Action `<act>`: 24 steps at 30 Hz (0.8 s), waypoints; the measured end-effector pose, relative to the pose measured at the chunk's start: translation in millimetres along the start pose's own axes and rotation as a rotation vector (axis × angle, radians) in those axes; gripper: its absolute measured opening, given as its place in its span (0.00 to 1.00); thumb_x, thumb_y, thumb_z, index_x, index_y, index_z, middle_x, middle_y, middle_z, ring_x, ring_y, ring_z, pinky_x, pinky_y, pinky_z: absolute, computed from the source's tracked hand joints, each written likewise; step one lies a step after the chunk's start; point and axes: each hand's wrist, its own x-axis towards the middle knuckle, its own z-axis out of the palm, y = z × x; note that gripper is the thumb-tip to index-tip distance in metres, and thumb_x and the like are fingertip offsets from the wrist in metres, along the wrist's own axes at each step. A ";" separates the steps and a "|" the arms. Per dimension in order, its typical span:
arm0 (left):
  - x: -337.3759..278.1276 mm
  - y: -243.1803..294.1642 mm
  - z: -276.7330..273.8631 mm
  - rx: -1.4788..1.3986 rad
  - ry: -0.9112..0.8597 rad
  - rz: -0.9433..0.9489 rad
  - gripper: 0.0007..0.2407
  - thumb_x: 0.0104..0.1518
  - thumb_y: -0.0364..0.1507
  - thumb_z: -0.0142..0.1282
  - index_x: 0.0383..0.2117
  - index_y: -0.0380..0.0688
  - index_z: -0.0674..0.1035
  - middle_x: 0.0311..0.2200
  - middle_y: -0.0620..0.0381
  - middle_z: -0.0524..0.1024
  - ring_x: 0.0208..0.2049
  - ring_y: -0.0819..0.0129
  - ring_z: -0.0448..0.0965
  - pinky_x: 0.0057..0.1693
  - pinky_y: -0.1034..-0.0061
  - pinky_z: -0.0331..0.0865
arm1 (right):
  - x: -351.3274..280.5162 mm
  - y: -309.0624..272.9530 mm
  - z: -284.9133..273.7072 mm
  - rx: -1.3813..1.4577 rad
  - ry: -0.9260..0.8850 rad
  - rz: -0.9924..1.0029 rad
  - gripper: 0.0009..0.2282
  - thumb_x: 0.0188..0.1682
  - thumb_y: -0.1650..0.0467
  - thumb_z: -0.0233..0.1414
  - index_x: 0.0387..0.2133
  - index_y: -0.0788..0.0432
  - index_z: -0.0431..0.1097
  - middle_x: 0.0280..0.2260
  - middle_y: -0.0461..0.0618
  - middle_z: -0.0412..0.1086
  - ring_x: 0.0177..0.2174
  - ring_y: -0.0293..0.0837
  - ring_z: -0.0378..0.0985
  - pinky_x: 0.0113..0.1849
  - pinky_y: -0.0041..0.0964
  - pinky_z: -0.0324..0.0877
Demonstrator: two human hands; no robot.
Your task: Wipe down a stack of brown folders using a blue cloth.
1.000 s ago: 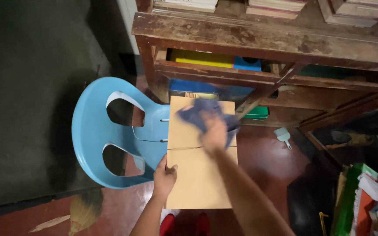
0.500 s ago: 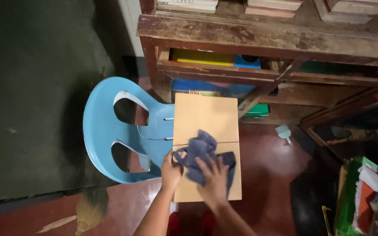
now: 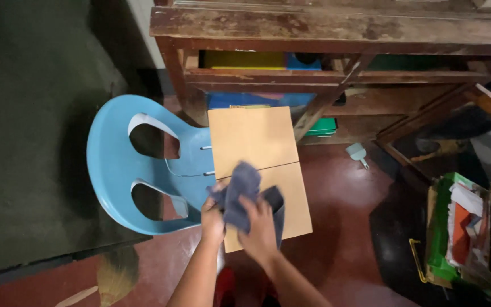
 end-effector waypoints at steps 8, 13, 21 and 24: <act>-22.4 60.9 23.7 0.164 -0.031 -0.123 0.19 0.62 0.17 0.47 0.61 0.31 0.72 0.57 0.49 0.77 0.49 0.71 0.77 0.51 0.83 0.67 | 32.7 98.6 -25.9 -0.272 0.232 0.360 0.34 0.35 0.73 0.59 0.59 0.36 0.62 0.46 0.65 0.61 0.41 0.70 0.66 0.45 0.64 0.66; -6.4 26.0 0.6 0.665 -0.062 0.095 0.20 0.58 0.25 0.54 0.59 0.43 0.76 0.51 0.53 0.80 0.50 0.67 0.75 0.54 0.78 0.66 | 86.0 -17.7 -61.7 -0.088 0.259 0.020 0.27 0.32 0.74 0.55 0.52 0.52 0.68 0.46 0.60 0.69 0.40 0.64 0.71 0.44 0.57 0.66; -2.9 19.3 -2.9 0.526 0.071 -0.106 0.16 0.53 0.20 0.59 0.49 0.32 0.82 0.24 0.52 0.76 0.19 0.70 0.68 0.28 0.78 0.63 | 132.7 -5.3 -6.0 -0.322 -0.186 -0.253 0.40 0.28 0.73 0.65 0.61 0.39 0.63 0.59 0.62 0.55 0.47 0.59 0.65 0.48 0.54 0.63; 2.6 -7.1 -14.4 0.881 0.059 0.412 0.14 0.44 0.24 0.66 0.40 0.45 0.87 0.66 0.50 0.66 0.73 0.43 0.46 0.70 0.59 0.50 | 151.8 27.4 -29.3 -0.425 -0.114 0.076 0.39 0.35 0.73 0.63 0.64 0.38 0.56 0.60 0.59 0.55 0.50 0.57 0.64 0.52 0.53 0.62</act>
